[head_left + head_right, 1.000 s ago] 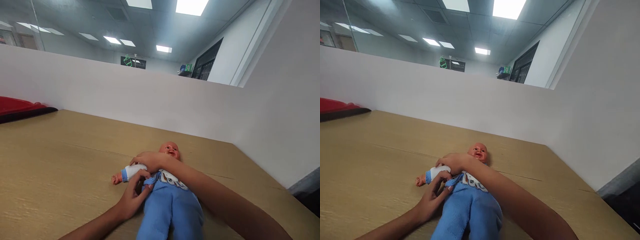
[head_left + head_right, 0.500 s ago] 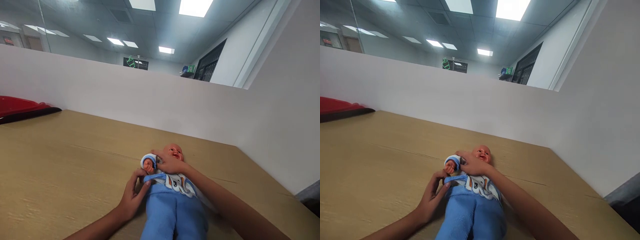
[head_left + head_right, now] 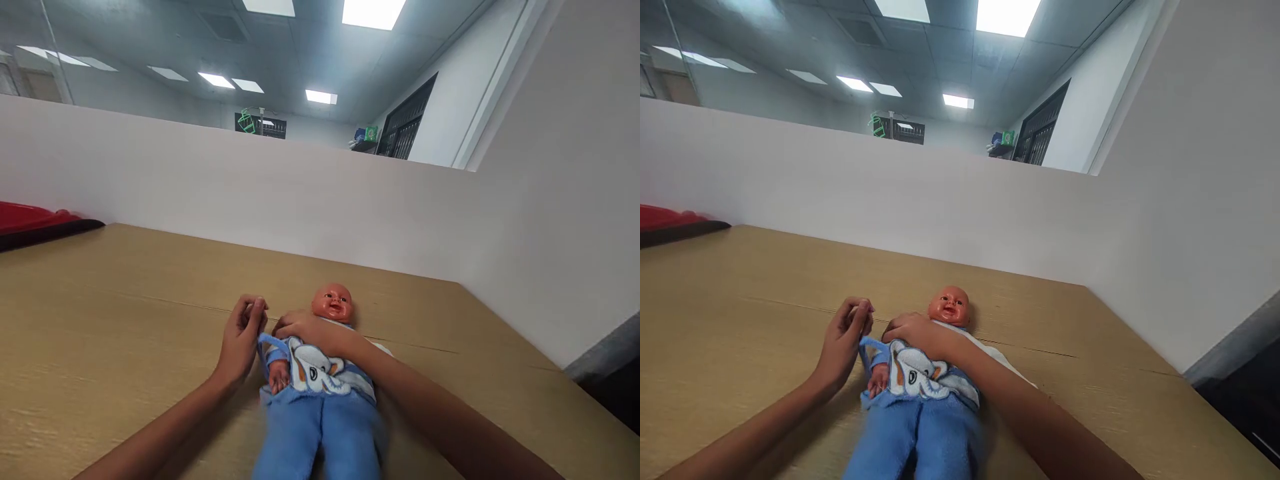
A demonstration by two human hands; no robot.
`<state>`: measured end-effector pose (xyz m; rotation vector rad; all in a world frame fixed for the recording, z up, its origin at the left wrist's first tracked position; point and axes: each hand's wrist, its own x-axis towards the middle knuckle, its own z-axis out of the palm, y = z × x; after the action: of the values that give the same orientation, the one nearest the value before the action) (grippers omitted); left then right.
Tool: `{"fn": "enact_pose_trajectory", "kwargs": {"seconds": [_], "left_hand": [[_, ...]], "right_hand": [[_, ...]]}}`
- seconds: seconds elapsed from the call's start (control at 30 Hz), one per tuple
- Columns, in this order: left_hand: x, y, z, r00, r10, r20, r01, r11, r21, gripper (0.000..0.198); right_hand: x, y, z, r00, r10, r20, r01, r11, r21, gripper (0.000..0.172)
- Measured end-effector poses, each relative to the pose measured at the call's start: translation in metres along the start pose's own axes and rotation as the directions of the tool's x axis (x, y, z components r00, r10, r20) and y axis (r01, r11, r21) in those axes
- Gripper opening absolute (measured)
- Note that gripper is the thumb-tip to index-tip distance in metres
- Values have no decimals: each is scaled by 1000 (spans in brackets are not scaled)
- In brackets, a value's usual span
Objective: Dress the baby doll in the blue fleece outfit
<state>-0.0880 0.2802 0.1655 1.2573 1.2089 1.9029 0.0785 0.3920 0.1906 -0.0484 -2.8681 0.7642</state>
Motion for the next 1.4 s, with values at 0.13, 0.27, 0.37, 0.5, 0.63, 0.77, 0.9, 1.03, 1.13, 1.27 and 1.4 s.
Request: {"fn": "enact_pose_trajectory", "kwargs": {"seconds": [0.13, 0.27, 0.37, 0.5, 0.63, 0.77, 0.9, 1.03, 1.13, 1.27, 1.4], "left_hand": [[8, -1, -10, 993, -40, 115, 33, 998, 62, 45], [-9, 3, -32, 947, -19, 321, -39, 984, 174, 42], [-21, 10, -48, 917, -26, 398, -89, 959, 268, 36], [-22, 11, -57, 867, -232, 442, 72, 934, 349, 35], [-10, 0, -50, 892, -230, 390, 98, 939, 329, 44], [-12, 3, -40, 936, -259, 237, 117, 866, 486, 55], [-33, 21, -40, 783, -537, 315, 215, 708, 673, 55], [-48, 24, -45, 796, -486, 360, 129, 718, 684, 52], [-50, 19, -43, 846, -415, 333, 97, 735, 671, 55], [-52, 24, -38, 868, -352, 351, -34, 662, 749, 62], [-56, 34, -35, 862, -300, 409, -231, 486, 843, 56]], "right_hand": [[-1, 2, -1, 1000, -8, 6, 7, 992, 129, 38], [-4, 5, -5, 999, -22, 24, 18, 986, 165, 45], [-5, 0, -8, 999, 5, 50, -14, 981, 192, 48], [1, -14, -15, 979, 176, 106, -199, 942, 272, 38], [12, -27, -16, 964, 227, 140, -259, 922, 289, 37], [21, -42, -9, 931, 360, 54, -363, 930, 61, 16], [19, -54, -3, 893, 441, -95, -446, 894, -47, 14], [14, -61, -2, 917, 380, -119, -391, 915, -96, 20], [15, -63, 0, 964, 260, -61, -267, 940, -214, 32], [25, -59, 0, 956, 288, -47, -289, 914, -284, 16], [35, -53, -1, 898, 412, -153, -439, 862, -256, 15]]}}
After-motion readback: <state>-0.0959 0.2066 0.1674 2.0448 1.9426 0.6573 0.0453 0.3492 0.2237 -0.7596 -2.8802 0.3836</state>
